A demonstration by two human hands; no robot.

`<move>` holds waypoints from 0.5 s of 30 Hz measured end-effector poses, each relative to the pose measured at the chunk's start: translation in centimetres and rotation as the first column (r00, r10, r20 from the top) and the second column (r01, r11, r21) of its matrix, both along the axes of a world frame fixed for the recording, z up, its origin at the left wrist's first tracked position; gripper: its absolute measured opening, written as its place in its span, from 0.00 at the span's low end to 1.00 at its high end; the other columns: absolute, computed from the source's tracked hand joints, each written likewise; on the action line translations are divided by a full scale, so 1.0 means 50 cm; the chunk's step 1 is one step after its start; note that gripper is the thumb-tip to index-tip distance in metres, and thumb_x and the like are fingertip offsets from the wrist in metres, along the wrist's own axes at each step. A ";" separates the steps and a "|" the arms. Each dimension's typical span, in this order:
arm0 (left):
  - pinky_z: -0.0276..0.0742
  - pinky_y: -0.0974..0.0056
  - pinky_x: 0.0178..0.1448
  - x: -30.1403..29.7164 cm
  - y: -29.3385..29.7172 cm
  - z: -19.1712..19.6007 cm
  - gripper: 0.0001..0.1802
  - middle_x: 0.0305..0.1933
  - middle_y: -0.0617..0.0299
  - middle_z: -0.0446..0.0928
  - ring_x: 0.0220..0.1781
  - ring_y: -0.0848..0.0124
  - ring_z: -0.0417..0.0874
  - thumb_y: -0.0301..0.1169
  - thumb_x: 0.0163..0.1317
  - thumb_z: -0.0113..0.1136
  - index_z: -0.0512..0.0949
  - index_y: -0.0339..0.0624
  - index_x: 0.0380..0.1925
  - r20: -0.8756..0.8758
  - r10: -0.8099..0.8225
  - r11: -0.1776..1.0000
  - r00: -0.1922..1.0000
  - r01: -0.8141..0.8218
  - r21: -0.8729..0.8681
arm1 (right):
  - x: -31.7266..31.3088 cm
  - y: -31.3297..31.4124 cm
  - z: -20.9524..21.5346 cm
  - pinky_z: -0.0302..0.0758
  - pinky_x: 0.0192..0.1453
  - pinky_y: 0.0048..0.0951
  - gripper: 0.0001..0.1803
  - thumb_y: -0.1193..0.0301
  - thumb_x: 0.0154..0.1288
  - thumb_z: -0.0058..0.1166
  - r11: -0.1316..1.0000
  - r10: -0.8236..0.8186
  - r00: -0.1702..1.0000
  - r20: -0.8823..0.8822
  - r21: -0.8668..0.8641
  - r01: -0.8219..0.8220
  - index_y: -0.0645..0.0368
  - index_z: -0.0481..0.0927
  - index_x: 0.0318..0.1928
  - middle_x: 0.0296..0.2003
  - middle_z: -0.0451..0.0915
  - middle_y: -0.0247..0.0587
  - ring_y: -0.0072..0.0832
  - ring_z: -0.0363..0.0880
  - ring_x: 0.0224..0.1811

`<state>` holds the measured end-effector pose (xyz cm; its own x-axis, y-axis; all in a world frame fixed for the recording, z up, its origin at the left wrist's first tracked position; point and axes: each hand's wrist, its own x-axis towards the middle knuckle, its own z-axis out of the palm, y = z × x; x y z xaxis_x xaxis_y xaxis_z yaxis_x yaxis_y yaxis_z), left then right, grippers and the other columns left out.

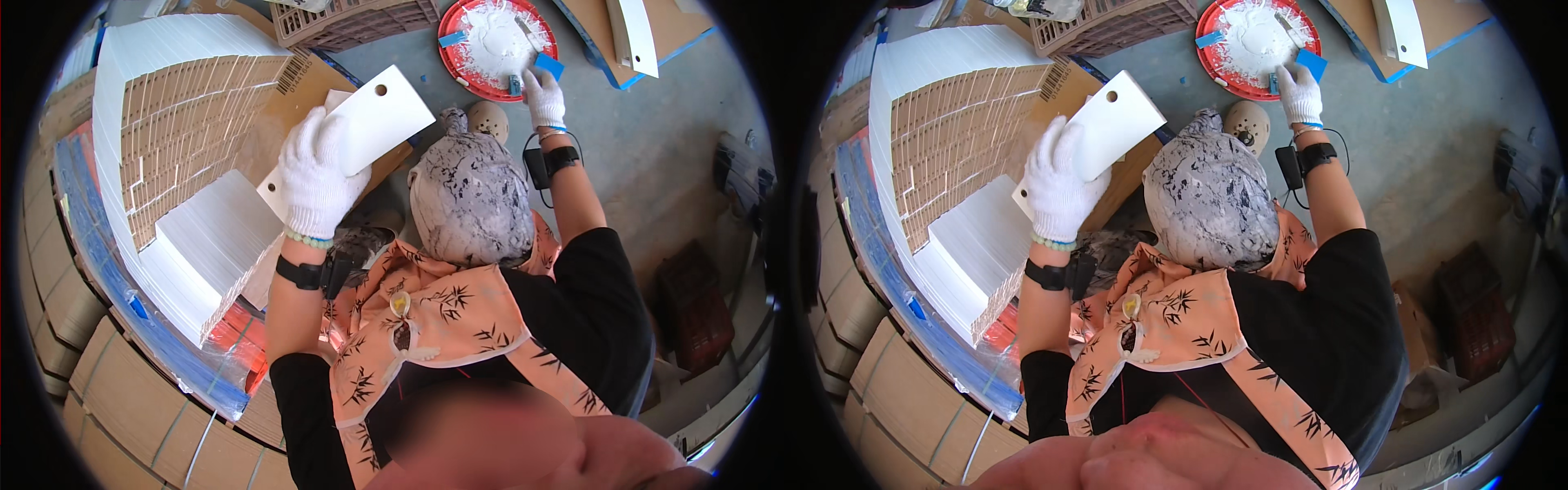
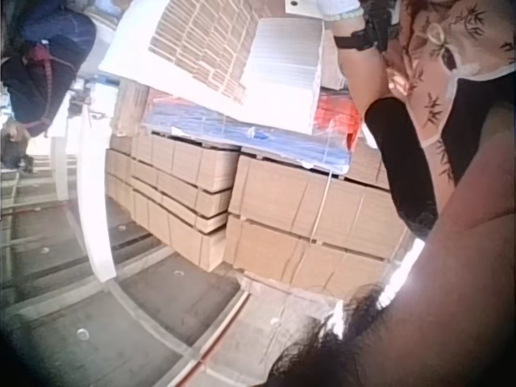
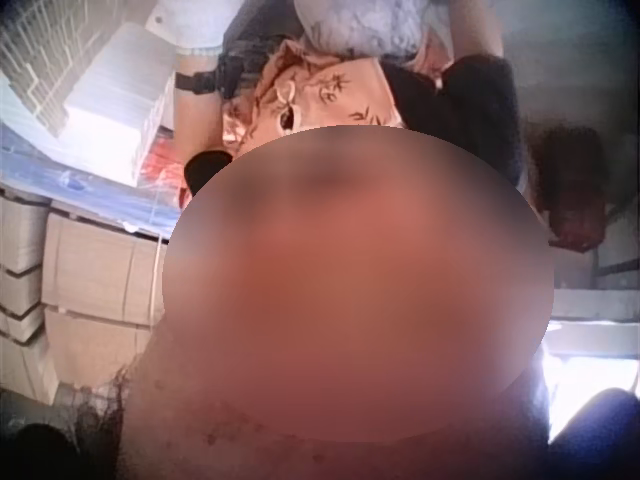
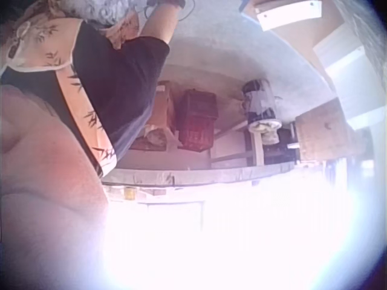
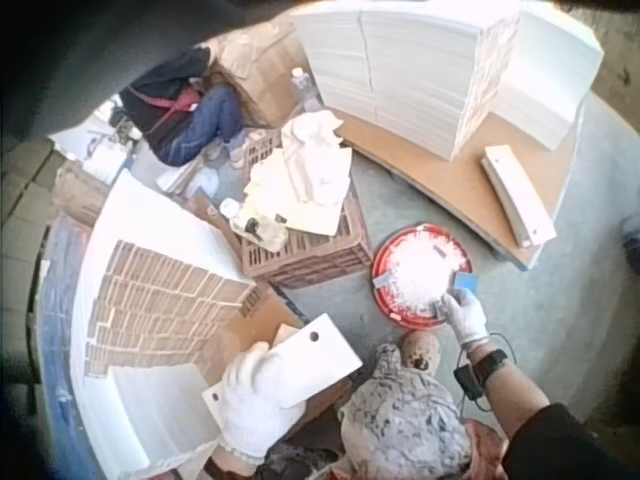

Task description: The recorder wipes white boards with a cloth and applies a finishing material using a blue sponge block.

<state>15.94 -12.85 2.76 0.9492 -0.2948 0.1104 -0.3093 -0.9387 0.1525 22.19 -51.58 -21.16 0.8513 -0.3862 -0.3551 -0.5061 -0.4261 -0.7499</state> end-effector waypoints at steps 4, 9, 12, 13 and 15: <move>0.68 0.45 0.67 0.048 0.001 -0.014 0.40 0.63 0.57 0.69 0.62 0.52 0.73 0.40 0.42 0.75 0.72 0.50 0.59 0.087 -0.063 0.998 0.994 0.061 0.027 | 0.066 0.117 0.285 0.76 0.62 0.41 0.43 0.61 0.50 0.76 0.826 0.506 0.678 0.533 -0.073 -0.559 0.58 0.72 0.66 0.59 0.77 0.49 0.44 0.80 0.57; 0.64 0.46 0.71 0.109 -0.033 -0.028 0.34 0.66 0.56 0.69 0.64 0.52 0.72 0.45 0.48 0.71 0.74 0.50 0.57 0.087 -0.174 0.969 0.981 0.155 0.194 | 0.097 0.248 0.465 0.67 0.72 0.45 0.48 0.64 0.43 0.73 0.270 0.948 0.035 0.315 -0.746 -0.609 0.56 0.69 0.69 0.63 0.74 0.49 0.46 0.74 0.65; 0.63 0.46 0.73 0.134 -0.063 -0.021 0.30 0.65 0.53 0.71 0.64 0.51 0.72 0.42 0.52 0.66 0.77 0.45 0.57 0.113 -0.199 0.960 0.973 0.171 0.220 | 0.109 0.269 0.446 0.70 0.68 0.47 0.48 0.63 0.45 0.71 0.229 0.970 0.064 0.235 -0.789 -0.571 0.55 0.68 0.70 0.58 0.76 0.49 0.45 0.77 0.61; 0.63 0.46 0.73 0.144 -0.063 -0.023 0.30 0.64 0.53 0.71 0.65 0.51 0.72 0.41 0.52 0.66 0.77 0.45 0.57 0.132 -0.221 0.958 0.966 0.189 0.217 | 0.111 0.270 0.437 0.71 0.66 0.48 0.48 0.62 0.45 0.70 0.240 0.971 0.124 0.206 -0.781 -0.577 0.55 0.67 0.70 0.56 0.77 0.49 0.45 0.78 0.58; 0.63 0.46 0.74 0.151 -0.063 -0.021 0.31 0.63 0.53 0.72 0.66 0.52 0.72 0.40 0.52 0.66 0.77 0.46 0.58 0.156 -0.248 0.954 0.956 0.213 0.211 | 0.112 0.258 0.415 0.73 0.64 0.47 0.49 0.62 0.45 0.70 0.241 0.970 0.129 0.205 -0.786 -0.570 0.55 0.66 0.71 0.54 0.77 0.49 0.44 0.79 0.56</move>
<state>23.48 -16.00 1.68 0.8225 -0.5352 0.1925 -0.5262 -0.8445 -0.0996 27.80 -38.66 -0.39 0.6180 0.7382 0.2704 0.7862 -0.5825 -0.2066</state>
